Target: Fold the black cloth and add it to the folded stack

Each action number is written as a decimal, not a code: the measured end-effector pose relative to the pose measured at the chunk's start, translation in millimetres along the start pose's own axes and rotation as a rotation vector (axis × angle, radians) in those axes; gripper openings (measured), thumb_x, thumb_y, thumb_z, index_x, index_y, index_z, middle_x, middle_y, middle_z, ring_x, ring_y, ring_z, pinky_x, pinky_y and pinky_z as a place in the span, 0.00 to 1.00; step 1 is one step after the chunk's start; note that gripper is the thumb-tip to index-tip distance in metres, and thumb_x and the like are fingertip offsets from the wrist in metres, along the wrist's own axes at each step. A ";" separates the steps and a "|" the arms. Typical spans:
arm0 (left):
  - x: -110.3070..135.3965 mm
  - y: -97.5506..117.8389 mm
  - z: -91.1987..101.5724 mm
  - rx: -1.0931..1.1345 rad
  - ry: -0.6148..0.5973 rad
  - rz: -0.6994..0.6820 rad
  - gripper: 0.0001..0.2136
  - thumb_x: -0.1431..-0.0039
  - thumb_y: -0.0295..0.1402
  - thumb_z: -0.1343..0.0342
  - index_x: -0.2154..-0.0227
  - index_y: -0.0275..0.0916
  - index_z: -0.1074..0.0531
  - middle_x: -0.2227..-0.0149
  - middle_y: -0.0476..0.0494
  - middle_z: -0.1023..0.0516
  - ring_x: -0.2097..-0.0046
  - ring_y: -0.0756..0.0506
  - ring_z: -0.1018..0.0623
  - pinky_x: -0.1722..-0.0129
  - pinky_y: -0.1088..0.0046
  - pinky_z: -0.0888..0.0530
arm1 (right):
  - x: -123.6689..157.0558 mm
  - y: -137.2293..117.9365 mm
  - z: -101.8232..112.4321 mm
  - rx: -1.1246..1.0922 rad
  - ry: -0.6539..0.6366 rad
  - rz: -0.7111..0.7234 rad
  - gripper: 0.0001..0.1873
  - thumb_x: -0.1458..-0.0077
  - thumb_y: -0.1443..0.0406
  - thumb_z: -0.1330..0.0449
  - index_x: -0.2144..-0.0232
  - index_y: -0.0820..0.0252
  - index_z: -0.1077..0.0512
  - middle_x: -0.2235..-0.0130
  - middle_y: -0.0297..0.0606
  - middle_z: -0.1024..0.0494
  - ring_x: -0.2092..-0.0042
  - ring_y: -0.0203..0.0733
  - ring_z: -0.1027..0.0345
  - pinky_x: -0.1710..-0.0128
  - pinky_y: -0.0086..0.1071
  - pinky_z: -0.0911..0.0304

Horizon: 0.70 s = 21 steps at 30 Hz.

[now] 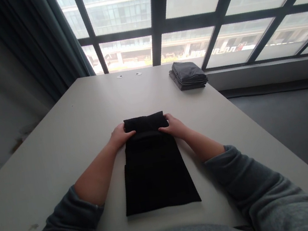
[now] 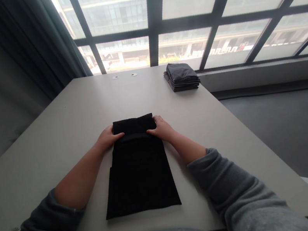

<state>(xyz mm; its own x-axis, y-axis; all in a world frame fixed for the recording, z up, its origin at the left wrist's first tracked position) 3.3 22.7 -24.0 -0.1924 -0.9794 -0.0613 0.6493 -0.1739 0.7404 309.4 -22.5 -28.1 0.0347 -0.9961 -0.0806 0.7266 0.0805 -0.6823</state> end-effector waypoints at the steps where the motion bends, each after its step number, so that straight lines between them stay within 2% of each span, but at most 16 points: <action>1: 1.6 1.0 -0.7 0.046 -0.013 -0.012 0.27 0.51 0.47 0.31 0.51 0.39 0.25 0.48 0.36 0.18 0.46 0.34 0.20 0.45 0.58 0.23 | 2.3 -3.4 1.0 -0.077 0.002 -0.004 0.38 0.46 0.58 0.32 0.36 0.58 0.37 0.42 0.49 0.23 0.42 0.54 0.26 0.39 0.48 0.32; 3: 4.0 2.2 -1.9 0.113 -0.010 -0.032 0.27 0.50 0.46 0.31 0.50 0.38 0.28 0.50 0.37 0.18 0.49 0.35 0.18 0.47 0.58 0.22 | 6.4 -9.3 2.5 -0.220 0.007 -0.007 0.40 0.48 0.61 0.33 0.35 0.55 0.40 0.49 0.42 0.19 0.53 0.48 0.21 0.46 0.44 0.27; 4: 4.7 2.4 -2.3 0.148 0.007 -0.037 0.27 0.51 0.46 0.31 0.51 0.39 0.29 0.51 0.37 0.18 0.50 0.36 0.18 0.48 0.58 0.22 | 8.0 -11.6 3.1 -0.282 0.013 0.000 0.41 0.49 0.61 0.33 0.35 0.54 0.41 0.51 0.40 0.19 0.56 0.46 0.21 0.49 0.43 0.26; 8: 6.9 3.6 -5.2 0.362 0.067 -0.032 0.28 0.51 0.45 0.30 0.52 0.40 0.34 0.52 0.39 0.18 0.50 0.38 0.17 0.47 0.59 0.21 | 9.6 -16.6 4.5 -0.527 0.045 0.062 0.54 0.53 0.62 0.34 0.27 0.52 0.51 0.51 0.39 0.20 0.56 0.44 0.22 0.55 0.38 0.25; 10: 8.2 4.9 -6.8 0.510 0.097 -0.010 0.31 0.52 0.44 0.28 0.50 0.40 0.36 0.52 0.40 0.18 0.51 0.39 0.17 0.48 0.58 0.20 | 8.2 -16.0 5.1 -0.622 0.078 0.071 0.59 0.54 0.62 0.33 0.24 0.52 0.55 0.51 0.38 0.20 0.56 0.44 0.23 0.54 0.38 0.25; 12: 9.9 6.1 -8.0 0.661 0.127 -0.005 0.34 0.55 0.43 0.26 0.48 0.40 0.37 0.53 0.40 0.18 0.52 0.39 0.17 0.48 0.57 0.20 | 6.9 -14.1 5.7 -0.661 0.110 0.080 0.54 0.55 0.61 0.32 0.27 0.55 0.45 0.52 0.37 0.19 0.54 0.45 0.23 0.51 0.39 0.26; 14: 12.2 7.0 -8.4 0.759 0.122 -0.045 0.36 0.57 0.43 0.24 0.48 0.39 0.34 0.52 0.40 0.17 0.51 0.38 0.17 0.46 0.55 0.21 | 7.2 -12.0 5.6 -0.677 0.110 0.083 0.40 0.55 0.60 0.30 0.39 0.59 0.29 0.53 0.38 0.18 0.53 0.47 0.24 0.48 0.42 0.27; 15: 13.8 7.2 -8.0 0.775 0.109 -0.072 0.35 0.58 0.43 0.23 0.48 0.38 0.32 0.52 0.39 0.17 0.50 0.37 0.17 0.44 0.54 0.22 | 8.3 -11.2 5.4 -0.681 0.101 0.085 0.33 0.55 0.59 0.30 0.46 0.60 0.24 0.54 0.38 0.18 0.53 0.48 0.24 0.47 0.42 0.27; 17: 18.3 7.0 -5.4 0.743 0.085 -0.111 0.33 0.58 0.44 0.22 0.50 0.36 0.26 0.51 0.37 0.17 0.48 0.35 0.18 0.42 0.52 0.23 | 12.2 -10.9 5.8 -0.680 0.087 0.099 0.25 0.55 0.59 0.29 0.54 0.60 0.22 0.57 0.37 0.17 0.54 0.48 0.24 0.47 0.43 0.28; 21: 31.2 8.9 7.3 0.548 0.116 -0.135 0.30 0.56 0.46 0.23 0.51 0.38 0.22 0.53 0.39 0.15 0.50 0.33 0.17 0.45 0.51 0.22 | 26.1 -17.3 13.3 -0.570 0.109 0.202 0.22 0.52 0.58 0.30 0.54 0.57 0.25 0.58 0.35 0.19 0.57 0.44 0.26 0.52 0.39 0.29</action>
<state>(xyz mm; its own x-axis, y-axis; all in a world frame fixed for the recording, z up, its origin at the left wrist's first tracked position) -2.3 -8.6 -14.5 -0.1450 -0.9624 -0.2298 0.1420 -0.2501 0.9578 306.9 -50.3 -8.7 0.0409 -0.9525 -0.3018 0.2302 0.3029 -0.9248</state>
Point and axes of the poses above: each hand's wrist, its own x-axis away from the middle knuckle, its own z-axis out of the back of the hand, y = z × x, the point moved 2 cm from there along -x, towards the middle knuckle
